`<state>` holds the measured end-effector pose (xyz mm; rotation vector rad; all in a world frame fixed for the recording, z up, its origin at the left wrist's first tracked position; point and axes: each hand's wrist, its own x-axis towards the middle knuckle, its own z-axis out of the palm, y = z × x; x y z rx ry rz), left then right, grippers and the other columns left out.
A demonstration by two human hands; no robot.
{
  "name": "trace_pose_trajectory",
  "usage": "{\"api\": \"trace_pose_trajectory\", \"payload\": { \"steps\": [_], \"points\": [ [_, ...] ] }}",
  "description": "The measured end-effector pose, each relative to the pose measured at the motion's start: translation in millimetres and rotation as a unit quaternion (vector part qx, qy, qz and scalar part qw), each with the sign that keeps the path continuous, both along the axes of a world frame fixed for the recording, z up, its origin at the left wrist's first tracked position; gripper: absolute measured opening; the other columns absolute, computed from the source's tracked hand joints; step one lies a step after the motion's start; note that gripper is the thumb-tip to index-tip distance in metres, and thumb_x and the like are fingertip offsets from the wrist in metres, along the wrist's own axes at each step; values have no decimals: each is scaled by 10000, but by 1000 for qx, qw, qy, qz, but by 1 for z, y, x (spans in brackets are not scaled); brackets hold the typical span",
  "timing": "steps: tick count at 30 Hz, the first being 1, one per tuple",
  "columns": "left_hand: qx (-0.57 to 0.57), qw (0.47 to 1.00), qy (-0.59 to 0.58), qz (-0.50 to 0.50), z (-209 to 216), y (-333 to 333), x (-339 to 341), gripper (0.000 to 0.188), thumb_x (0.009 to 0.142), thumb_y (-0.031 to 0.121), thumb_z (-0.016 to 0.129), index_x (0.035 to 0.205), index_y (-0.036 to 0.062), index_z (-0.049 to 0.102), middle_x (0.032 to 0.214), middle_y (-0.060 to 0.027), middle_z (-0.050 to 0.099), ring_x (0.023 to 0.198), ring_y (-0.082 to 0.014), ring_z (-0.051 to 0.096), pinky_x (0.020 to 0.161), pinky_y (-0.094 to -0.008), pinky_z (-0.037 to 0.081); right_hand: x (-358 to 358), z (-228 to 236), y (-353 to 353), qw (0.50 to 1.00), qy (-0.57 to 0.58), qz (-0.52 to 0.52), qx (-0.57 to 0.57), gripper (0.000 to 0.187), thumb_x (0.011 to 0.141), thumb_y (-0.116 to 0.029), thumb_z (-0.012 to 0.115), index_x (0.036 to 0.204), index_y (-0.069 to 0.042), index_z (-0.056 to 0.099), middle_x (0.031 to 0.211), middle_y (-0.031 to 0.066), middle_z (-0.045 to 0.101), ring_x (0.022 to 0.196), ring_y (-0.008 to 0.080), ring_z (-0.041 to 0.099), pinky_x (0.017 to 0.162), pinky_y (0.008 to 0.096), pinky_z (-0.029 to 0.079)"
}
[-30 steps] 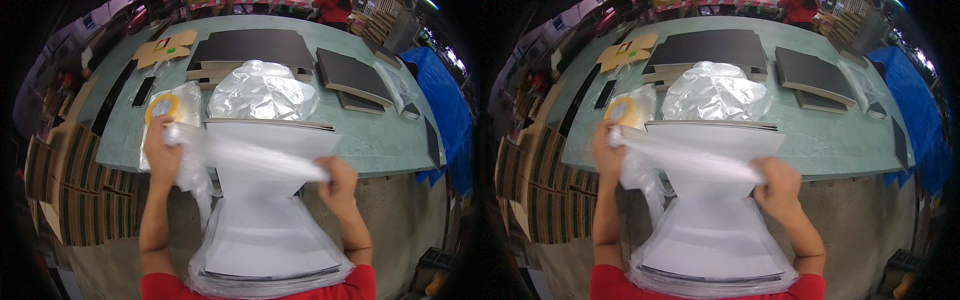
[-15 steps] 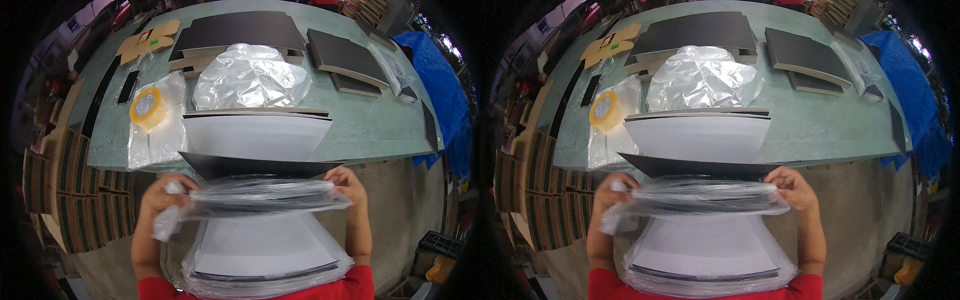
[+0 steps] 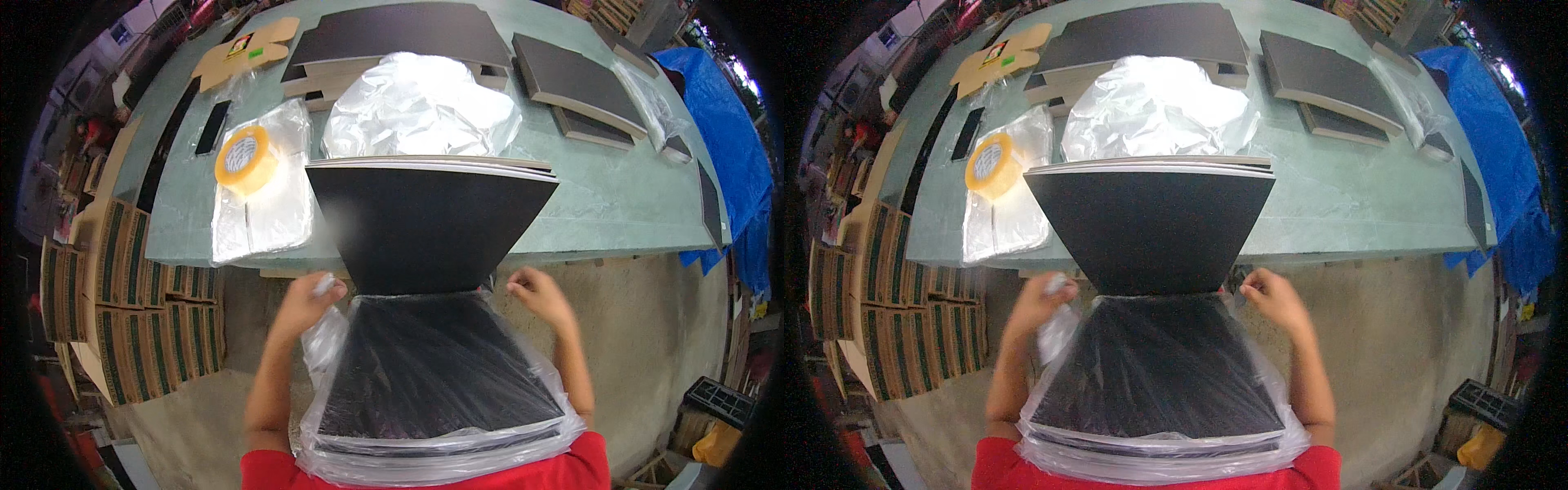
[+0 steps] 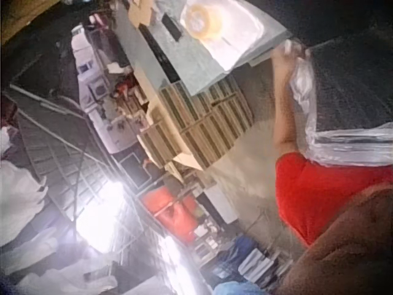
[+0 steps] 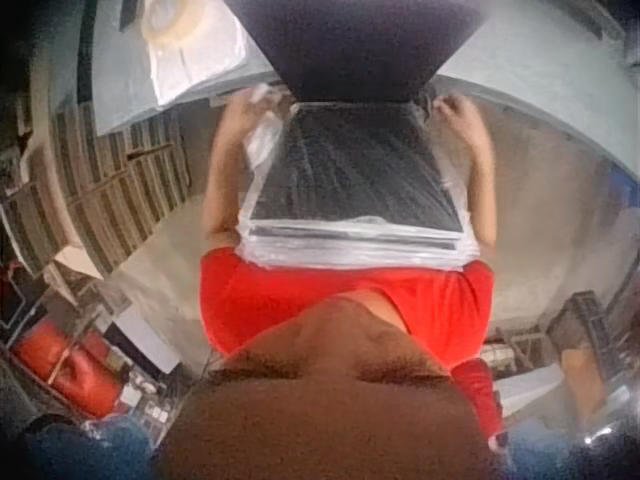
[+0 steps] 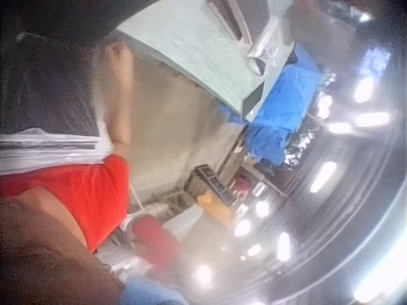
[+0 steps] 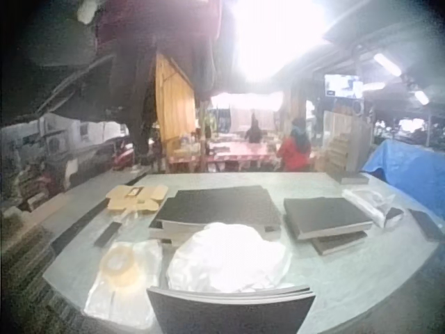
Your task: The person wraps individual black folders in protective plastic film by sliding the plastic around the edges and pressing it down by hand.
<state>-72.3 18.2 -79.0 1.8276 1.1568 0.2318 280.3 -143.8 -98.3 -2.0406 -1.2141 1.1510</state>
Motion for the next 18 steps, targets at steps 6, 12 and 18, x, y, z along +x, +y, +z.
{"api": "trace_pose_trajectory", "payload": {
  "steps": [6, 12, 18],
  "points": [
    [-133, 856, -205, -457, 90, -68, 55, 202, 754, 186, 540, 923, 75, 535, 796, -140, 560, 754, -282, 562, 649, -354, 440, -80, 88, 10, 726, 328, 596, 104, 511, 820, -364, 486, 1197, -29, 405, 1263, 182, 343, 1190, 302, 300, 975, 404, 226],
    [121, 967, 88, -207, -93, -43, 57, 216, 787, 236, 532, 812, 24, 501, 690, -183, 566, 658, -366, 559, 571, -433, 433, -62, -53, 13, 900, 56, 433, -21, 683, 809, -563, 325, 1214, -14, 363, 1257, 217, 317, 1196, 305, 263, 983, 371, 212],
    [127, 943, -272, -146, 52, -24, 120, 386, 793, 305, 550, 1051, 29, 470, 966, -109, 504, 866, -225, 514, 733, -311, 410, -88, 43, 61, 919, 194, 343, 34, 459, 836, -428, 430, 846, 11, 561, 750, 79, 566, 692, 144, 506, 620, 301, 405]
  ]
}}
